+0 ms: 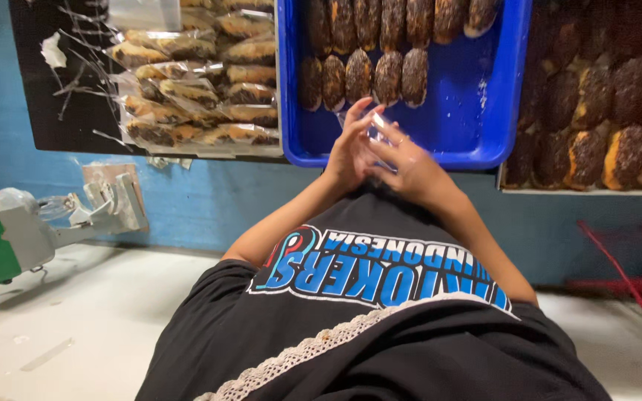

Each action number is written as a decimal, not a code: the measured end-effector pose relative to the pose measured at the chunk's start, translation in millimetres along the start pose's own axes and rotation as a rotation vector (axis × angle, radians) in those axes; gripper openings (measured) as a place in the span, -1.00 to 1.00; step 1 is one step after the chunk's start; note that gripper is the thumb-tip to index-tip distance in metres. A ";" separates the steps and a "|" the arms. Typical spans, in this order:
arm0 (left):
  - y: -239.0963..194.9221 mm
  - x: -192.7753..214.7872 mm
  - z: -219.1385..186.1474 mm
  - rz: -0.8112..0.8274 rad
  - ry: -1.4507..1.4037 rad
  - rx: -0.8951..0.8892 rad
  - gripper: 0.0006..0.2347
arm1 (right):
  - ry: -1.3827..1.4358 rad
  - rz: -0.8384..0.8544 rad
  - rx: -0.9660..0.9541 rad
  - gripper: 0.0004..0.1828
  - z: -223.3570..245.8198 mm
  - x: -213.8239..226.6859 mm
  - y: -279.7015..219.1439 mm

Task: The person places individual chocolate-topped pastries into clear plastic bags by hand and arranges the bagged items in rows within a larger tray.

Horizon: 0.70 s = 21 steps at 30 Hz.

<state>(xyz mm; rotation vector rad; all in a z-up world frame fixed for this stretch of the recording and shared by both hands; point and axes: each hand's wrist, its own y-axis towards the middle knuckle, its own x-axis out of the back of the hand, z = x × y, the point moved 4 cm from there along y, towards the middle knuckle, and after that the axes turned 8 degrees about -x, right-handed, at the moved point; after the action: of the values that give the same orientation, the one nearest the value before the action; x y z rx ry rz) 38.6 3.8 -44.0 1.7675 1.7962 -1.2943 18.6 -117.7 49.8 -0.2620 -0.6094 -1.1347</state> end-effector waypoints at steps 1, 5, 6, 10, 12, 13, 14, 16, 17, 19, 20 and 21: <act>4.3 19.0 8.4 -0.009 0.000 0.009 -0.52 | 0.006 0.004 -0.010 -0.51 -4.5 -7.1 -4.5; 32.1 62.5 21.2 -0.191 -0.023 0.035 -0.67 | 0.100 -0.035 -0.065 -0.74 17.7 15.9 0.6; 39.3 67.6 17.1 -0.277 -0.133 0.038 -0.71 | 0.058 -0.020 -0.020 -0.81 37.1 29.5 8.1; 29.2 36.5 -50.4 -0.393 -0.355 0.058 -0.72 | 0.271 -0.137 -0.088 -0.99 21.7 66.2 3.1; 23.9 19.7 -82.7 -0.434 -0.434 -0.063 -0.84 | 0.089 -0.417 -0.395 -0.86 -3.1 82.4 2.1; 22.5 13.7 -88.0 -0.437 -0.433 -0.058 -0.84 | 0.089 -0.417 -0.400 -0.86 -40.8 69.0 2.9; 21.1 8.8 -93.7 -0.466 -0.453 -0.052 -0.79 | 0.017 -0.357 -0.554 -0.86 -82.9 52.8 2.4; 20.4 -0.6 -100.8 -0.492 -0.471 -0.047 -0.74 | -0.056 -0.298 -0.704 -0.78 -138.5 27.8 2.4; 21.0 -5.0 -101.8 -0.496 -0.490 -0.038 -0.73 | -0.127 -0.217 -0.762 -0.68 -154.0 16.3 4.1; 20.4 -6.1 -103.4 -0.503 -0.502 -0.033 -0.71 | -0.190 -0.134 -0.818 -0.56 -179.4 -5.7 6.2; 22.6 -6.3 -102.1 -0.454 -0.511 -0.039 -0.74 | -0.279 -0.137 -0.823 -0.46 -191.5 -11.4 7.6; 24.7 -6.3 -101.1 -0.405 -0.519 -0.045 -0.76 | -0.369 -0.140 -0.827 -0.35 -203.2 -17.3 9.3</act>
<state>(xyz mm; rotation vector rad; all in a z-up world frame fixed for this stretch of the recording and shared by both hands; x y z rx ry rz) 99.1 72.1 6.5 0.9366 1.8889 -1.6543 87.2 -200.5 -123.7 -1.1704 -0.4514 -1.4475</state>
